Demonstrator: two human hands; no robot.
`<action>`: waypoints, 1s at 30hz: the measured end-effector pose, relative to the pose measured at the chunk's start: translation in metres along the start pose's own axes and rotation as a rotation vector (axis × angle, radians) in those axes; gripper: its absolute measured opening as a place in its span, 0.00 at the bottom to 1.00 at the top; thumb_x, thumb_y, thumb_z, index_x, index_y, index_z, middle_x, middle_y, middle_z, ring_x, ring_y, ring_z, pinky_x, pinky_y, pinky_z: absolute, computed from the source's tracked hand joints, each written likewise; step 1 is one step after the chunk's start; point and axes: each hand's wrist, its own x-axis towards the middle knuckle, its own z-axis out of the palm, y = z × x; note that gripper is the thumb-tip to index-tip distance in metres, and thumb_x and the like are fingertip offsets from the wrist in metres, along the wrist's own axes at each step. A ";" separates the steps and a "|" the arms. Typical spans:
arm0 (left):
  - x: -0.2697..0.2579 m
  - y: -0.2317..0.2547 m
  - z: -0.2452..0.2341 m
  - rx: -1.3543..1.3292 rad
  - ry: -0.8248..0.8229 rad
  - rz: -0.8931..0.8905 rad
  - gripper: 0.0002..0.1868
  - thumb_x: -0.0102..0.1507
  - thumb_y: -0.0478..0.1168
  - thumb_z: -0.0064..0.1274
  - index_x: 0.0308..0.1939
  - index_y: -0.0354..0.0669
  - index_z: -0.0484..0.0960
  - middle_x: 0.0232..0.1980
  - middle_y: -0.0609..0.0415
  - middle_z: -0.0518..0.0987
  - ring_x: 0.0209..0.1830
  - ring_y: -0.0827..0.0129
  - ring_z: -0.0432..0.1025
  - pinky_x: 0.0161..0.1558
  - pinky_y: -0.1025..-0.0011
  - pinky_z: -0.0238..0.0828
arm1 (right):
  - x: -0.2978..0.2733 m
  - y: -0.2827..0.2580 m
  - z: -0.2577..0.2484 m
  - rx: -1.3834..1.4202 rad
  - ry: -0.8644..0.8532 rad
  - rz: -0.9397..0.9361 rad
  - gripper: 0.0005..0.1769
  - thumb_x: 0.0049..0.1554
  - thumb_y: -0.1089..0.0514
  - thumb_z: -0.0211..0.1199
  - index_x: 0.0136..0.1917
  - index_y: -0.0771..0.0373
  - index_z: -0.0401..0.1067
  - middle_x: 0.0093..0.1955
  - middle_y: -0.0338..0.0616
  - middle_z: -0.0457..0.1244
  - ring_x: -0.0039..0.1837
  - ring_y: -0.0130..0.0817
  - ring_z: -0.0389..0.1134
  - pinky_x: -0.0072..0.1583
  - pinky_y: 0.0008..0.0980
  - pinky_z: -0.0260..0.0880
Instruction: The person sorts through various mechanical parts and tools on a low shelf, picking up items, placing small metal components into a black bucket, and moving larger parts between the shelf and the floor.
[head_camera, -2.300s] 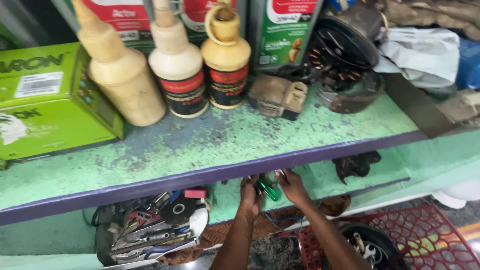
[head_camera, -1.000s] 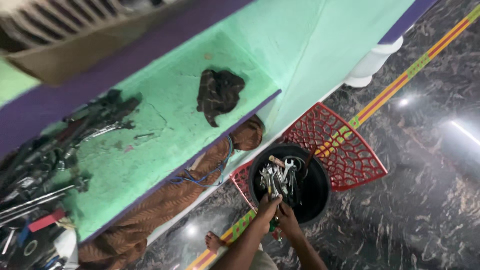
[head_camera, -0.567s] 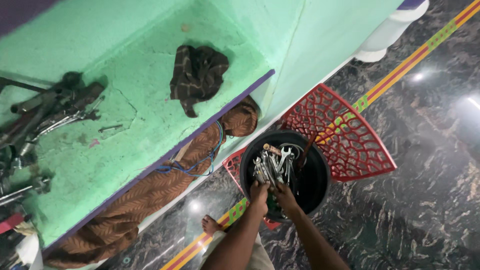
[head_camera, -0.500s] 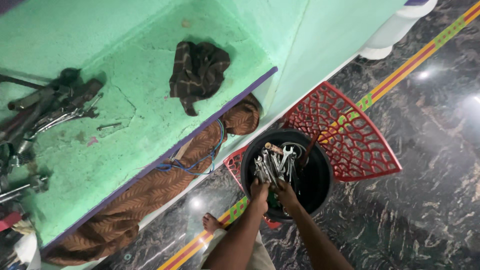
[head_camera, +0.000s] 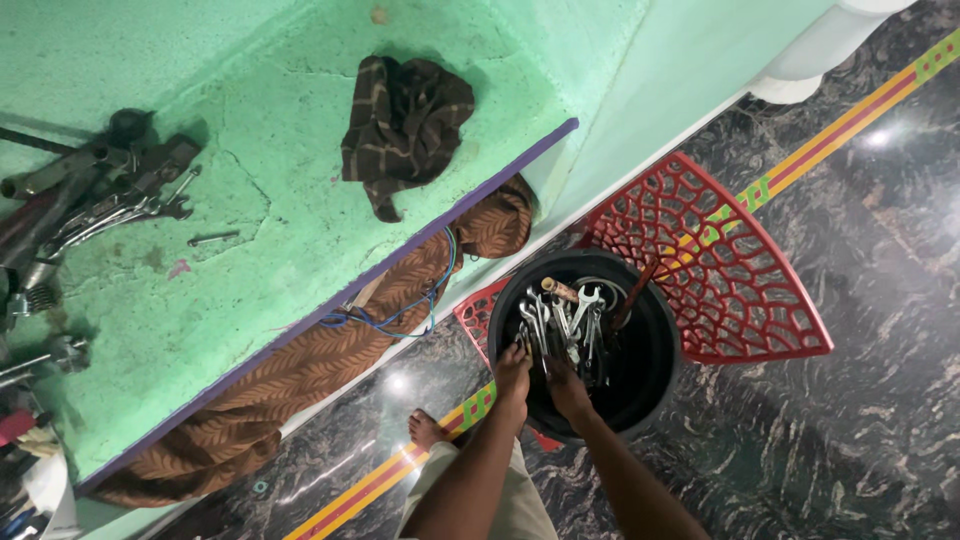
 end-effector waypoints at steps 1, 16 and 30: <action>-0.003 0.000 -0.003 0.025 -0.018 -0.047 0.28 0.64 0.32 0.54 0.69 0.40 0.74 0.56 0.53 0.81 0.52 0.71 0.71 0.48 0.76 0.65 | -0.001 -0.002 -0.001 0.029 -0.021 0.192 0.20 0.57 0.69 0.56 0.63 0.65 0.73 0.55 0.43 0.67 0.57 0.35 0.65 0.58 0.34 0.65; -0.068 0.124 -0.083 -0.123 -0.104 0.069 0.12 0.62 0.37 0.59 0.49 0.39 0.87 0.43 0.53 0.86 0.40 0.70 0.80 0.38 0.74 0.73 | 0.023 -0.119 -0.002 0.663 -0.039 0.650 0.20 0.60 0.60 0.56 0.65 0.67 0.70 0.61 0.50 0.71 0.58 0.38 0.75 0.58 0.36 0.73; -0.143 0.355 -0.175 -0.396 -0.086 0.435 0.08 0.65 0.32 0.53 0.45 0.35 0.86 0.43 0.54 0.84 0.40 0.71 0.79 0.44 0.68 0.79 | 0.118 -0.344 0.133 0.475 -0.274 -0.057 0.15 0.62 0.64 0.61 0.62 0.68 0.75 0.55 0.47 0.71 0.55 0.30 0.71 0.55 0.29 0.73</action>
